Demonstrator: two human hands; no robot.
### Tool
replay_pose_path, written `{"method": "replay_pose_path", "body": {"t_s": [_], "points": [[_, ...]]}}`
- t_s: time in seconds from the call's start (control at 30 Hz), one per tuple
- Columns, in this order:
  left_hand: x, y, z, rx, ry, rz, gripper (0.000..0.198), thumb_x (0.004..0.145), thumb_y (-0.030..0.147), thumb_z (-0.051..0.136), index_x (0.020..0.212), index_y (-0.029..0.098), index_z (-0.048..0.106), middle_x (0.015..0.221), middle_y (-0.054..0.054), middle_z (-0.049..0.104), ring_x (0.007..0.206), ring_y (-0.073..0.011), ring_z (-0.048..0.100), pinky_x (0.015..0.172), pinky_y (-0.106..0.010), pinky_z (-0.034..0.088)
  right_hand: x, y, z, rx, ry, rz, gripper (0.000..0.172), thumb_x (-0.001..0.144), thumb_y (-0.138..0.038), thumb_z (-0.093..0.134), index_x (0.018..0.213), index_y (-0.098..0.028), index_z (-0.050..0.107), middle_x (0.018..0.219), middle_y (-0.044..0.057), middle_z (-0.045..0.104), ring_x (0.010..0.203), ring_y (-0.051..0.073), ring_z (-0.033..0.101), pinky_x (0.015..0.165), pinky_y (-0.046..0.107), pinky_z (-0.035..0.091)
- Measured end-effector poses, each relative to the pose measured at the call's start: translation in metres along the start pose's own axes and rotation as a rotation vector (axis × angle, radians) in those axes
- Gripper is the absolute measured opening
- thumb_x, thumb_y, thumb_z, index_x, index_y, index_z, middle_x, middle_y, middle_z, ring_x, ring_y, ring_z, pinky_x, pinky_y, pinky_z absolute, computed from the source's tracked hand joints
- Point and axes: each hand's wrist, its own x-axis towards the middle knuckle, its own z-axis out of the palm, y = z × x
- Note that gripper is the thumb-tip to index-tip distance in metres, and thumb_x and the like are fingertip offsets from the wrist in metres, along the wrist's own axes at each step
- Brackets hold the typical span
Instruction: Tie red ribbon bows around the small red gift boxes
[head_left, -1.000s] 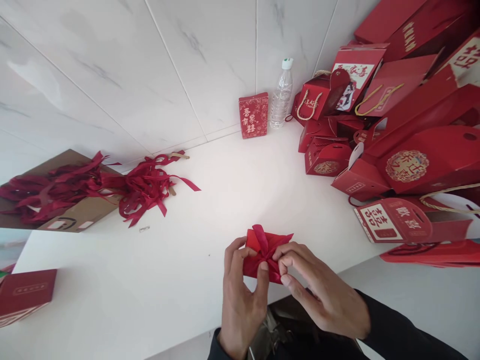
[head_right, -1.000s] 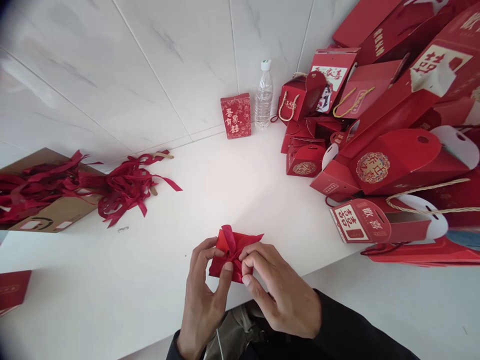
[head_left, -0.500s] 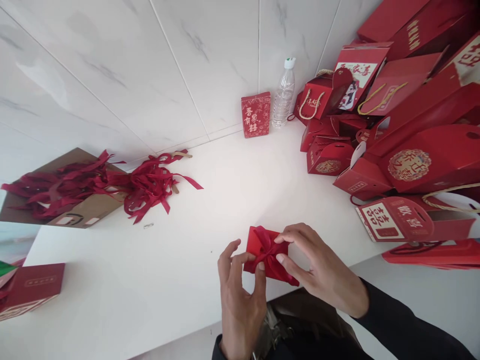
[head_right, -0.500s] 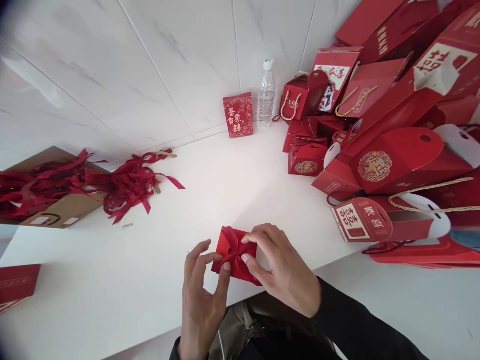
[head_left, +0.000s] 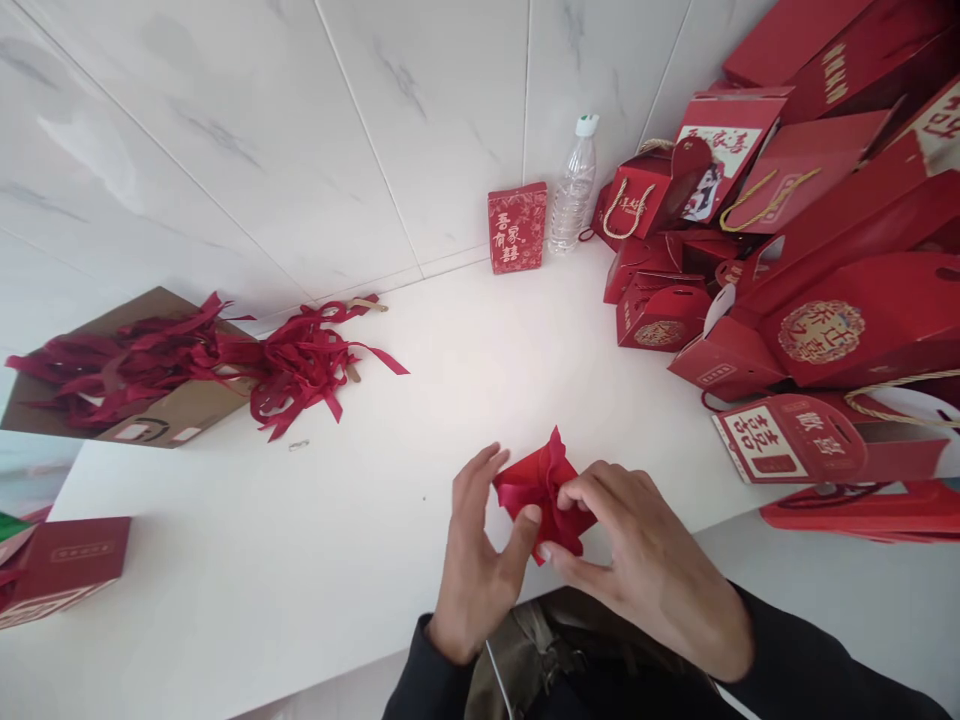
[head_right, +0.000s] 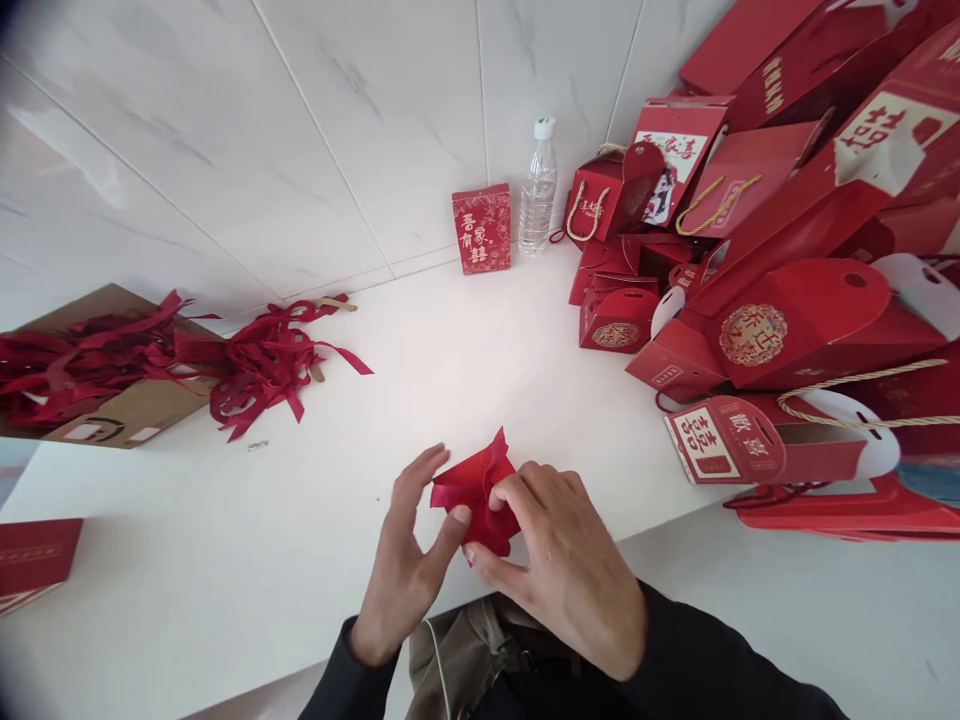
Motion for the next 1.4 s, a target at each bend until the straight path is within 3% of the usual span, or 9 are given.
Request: {"method": "replay_pose_path", "body": {"t_s": [0.07,0.2,0.53,0.67,0.77,0.83,0.97,1.13,1.4], "points": [[0.009,-0.002,0.003,-0.055,-0.081,0.038,0.028,0.094,0.031,0.062,0.122,0.03,0.067,0.141,-0.008,0.057,0.134,-0.0258,0.052,0.108,-0.045,0.047,-0.003,0.001,0.004,-0.037,0.004,-0.01,0.017,0.088,-0.014,0.066,0.094,-0.022,0.052,0.088,0.002,0.06,0.075,0.022,0.056,0.073,0.041,0.046],[0.015,-0.004,0.014,-0.111,0.004,0.007,0.017,0.097,0.029,0.059,0.096,0.026,0.075,0.121,-0.007,0.069,0.117,-0.0215,0.064,0.097,-0.037,0.054,-0.003,0.009,0.005,-0.015,-0.008,-0.015,0.012,0.098,-0.012,0.054,0.095,-0.023,0.055,0.084,0.001,0.063,0.074,0.021,0.059,0.071,0.038,0.046],[0.002,-0.007,0.028,-0.046,0.165,-0.002,0.015,0.098,0.025,0.056,0.09,0.022,0.069,0.107,-0.006,0.071,0.101,-0.0177,0.068,0.082,-0.029,0.056,-0.006,0.017,0.004,0.028,-0.021,-0.006,0.014,0.1,-0.012,0.048,0.091,-0.023,0.053,0.083,0.001,0.063,0.074,0.021,0.059,0.071,0.037,0.047],[-0.002,0.001,0.028,-0.105,0.129,-0.142,0.018,0.098,0.034,0.056,0.112,0.024,0.063,0.115,-0.006,0.068,0.102,-0.0188,0.066,0.084,-0.032,0.055,-0.006,0.015,0.004,0.044,0.003,-0.024,0.01,0.1,-0.015,0.052,0.094,-0.023,0.055,0.085,0.002,0.064,0.077,0.021,0.06,0.073,0.038,0.046],[-0.004,0.006,0.031,-0.114,0.076,-0.213,0.045,0.094,0.038,0.062,0.135,0.026,0.047,0.132,-0.009,0.06,0.12,-0.0238,0.059,0.098,-0.04,0.051,-0.007,0.014,0.006,0.046,-0.003,-0.027,0.011,0.099,-0.012,0.053,0.095,-0.022,0.056,0.087,0.003,0.064,0.079,0.021,0.06,0.074,0.039,0.046],[-0.004,0.006,0.034,-0.108,0.083,-0.23,0.046,0.094,0.036,0.062,0.135,0.024,0.046,0.135,-0.011,0.057,0.125,-0.0259,0.056,0.103,-0.043,0.048,-0.008,0.014,0.008,0.055,-0.012,-0.031,0.013,0.098,-0.01,0.053,0.095,-0.022,0.057,0.087,0.003,0.063,0.081,0.022,0.06,0.076,0.04,0.047],[-0.004,0.005,0.037,-0.157,0.131,-0.27,0.036,0.098,0.034,0.053,0.132,0.024,0.047,0.13,-0.011,0.059,0.115,-0.0239,0.061,0.096,-0.041,0.051,-0.011,0.015,0.01,0.102,-0.006,-0.038,0.014,0.097,-0.01,0.054,0.095,-0.023,0.058,0.089,0.004,0.063,0.084,0.022,0.061,0.077,0.04,0.049],[-0.004,0.005,0.041,-0.12,0.113,-0.291,0.059,0.094,0.041,0.061,0.145,0.026,0.034,0.14,-0.013,0.052,0.122,-0.0255,0.057,0.103,-0.045,0.047,-0.015,0.015,0.01,0.131,0.006,-0.039,0.016,0.096,-0.008,0.053,0.096,-0.023,0.057,0.092,0.004,0.062,0.088,0.023,0.061,0.079,0.039,0.051],[-0.005,0.002,0.042,-0.178,0.109,-0.301,0.058,0.097,0.042,0.056,0.148,0.027,0.031,0.128,-0.011,0.058,0.109,-0.0212,0.063,0.094,-0.04,0.052,-0.018,0.015,0.009,0.185,-0.043,0.001,0.011,0.101,-0.016,0.048,0.096,-0.024,0.054,0.095,0.005,0.06,0.099,0.025,0.06,0.085,0.042,0.053]]}}
